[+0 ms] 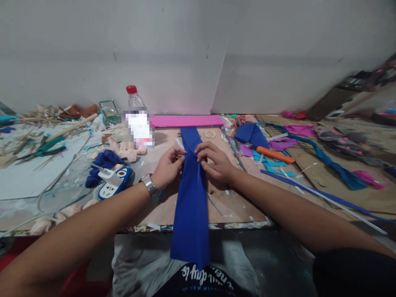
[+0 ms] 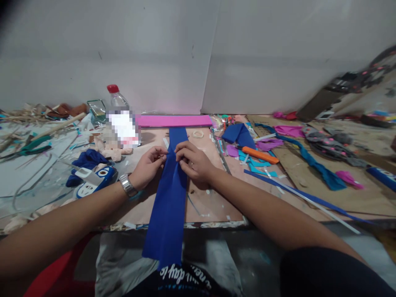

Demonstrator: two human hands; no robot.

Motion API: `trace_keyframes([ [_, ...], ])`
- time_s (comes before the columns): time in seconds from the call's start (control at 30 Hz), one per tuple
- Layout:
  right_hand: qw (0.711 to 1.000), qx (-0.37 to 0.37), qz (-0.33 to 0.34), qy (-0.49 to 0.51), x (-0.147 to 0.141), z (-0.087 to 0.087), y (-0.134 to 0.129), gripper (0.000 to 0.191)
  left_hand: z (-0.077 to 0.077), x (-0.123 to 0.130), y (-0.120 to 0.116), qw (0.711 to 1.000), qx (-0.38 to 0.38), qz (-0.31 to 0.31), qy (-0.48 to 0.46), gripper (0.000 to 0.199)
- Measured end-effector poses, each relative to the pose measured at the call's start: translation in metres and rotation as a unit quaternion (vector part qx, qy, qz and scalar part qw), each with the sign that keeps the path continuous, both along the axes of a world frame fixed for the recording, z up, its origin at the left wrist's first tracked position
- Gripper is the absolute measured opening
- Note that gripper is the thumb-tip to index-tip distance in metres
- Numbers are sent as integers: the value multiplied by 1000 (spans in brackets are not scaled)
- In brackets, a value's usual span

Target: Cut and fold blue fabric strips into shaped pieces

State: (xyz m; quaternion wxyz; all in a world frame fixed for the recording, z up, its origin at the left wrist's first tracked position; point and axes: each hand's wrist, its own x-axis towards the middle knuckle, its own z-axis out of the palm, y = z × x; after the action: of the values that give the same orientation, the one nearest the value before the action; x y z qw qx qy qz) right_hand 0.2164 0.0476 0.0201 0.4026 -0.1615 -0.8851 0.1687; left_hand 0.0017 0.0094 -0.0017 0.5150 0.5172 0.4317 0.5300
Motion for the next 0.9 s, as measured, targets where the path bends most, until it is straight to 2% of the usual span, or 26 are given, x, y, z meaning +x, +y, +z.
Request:
trace_keyframes([
  [0.1, 1000, -10, 8, -17, 1, -3, 3, 23, -1, -1, 0, 1000, -6, -1, 23, 12],
  [0.3, 987, 4, 44, -156, 0, -5, 10, 31, 1, -4, -1, 998, 16, 2, 55, 16],
  [0.5, 979, 43, 40, -195, 4, -1, 14, 61, 5, -5, -1, 994, 64, -7, 86, 19],
  [0.57, 977, 63, 41, -197, 5, -3, 14, 58, 5, -4, -1, 994, 66, -10, 84, 21],
  [0.63, 982, 61, 39, -174, 4, -5, 13, 47, 5, -3, -2, 994, 67, -17, 87, 26],
  [0.77, 996, 41, 18, -74, 2, -4, 11, 21, 4, -3, -5, 991, 85, -25, 102, 37],
  [0.9, 1000, 7, 5, 12, 4, 2, 12, 21, 3, -4, -7, 980, 140, -8, 139, 43],
])
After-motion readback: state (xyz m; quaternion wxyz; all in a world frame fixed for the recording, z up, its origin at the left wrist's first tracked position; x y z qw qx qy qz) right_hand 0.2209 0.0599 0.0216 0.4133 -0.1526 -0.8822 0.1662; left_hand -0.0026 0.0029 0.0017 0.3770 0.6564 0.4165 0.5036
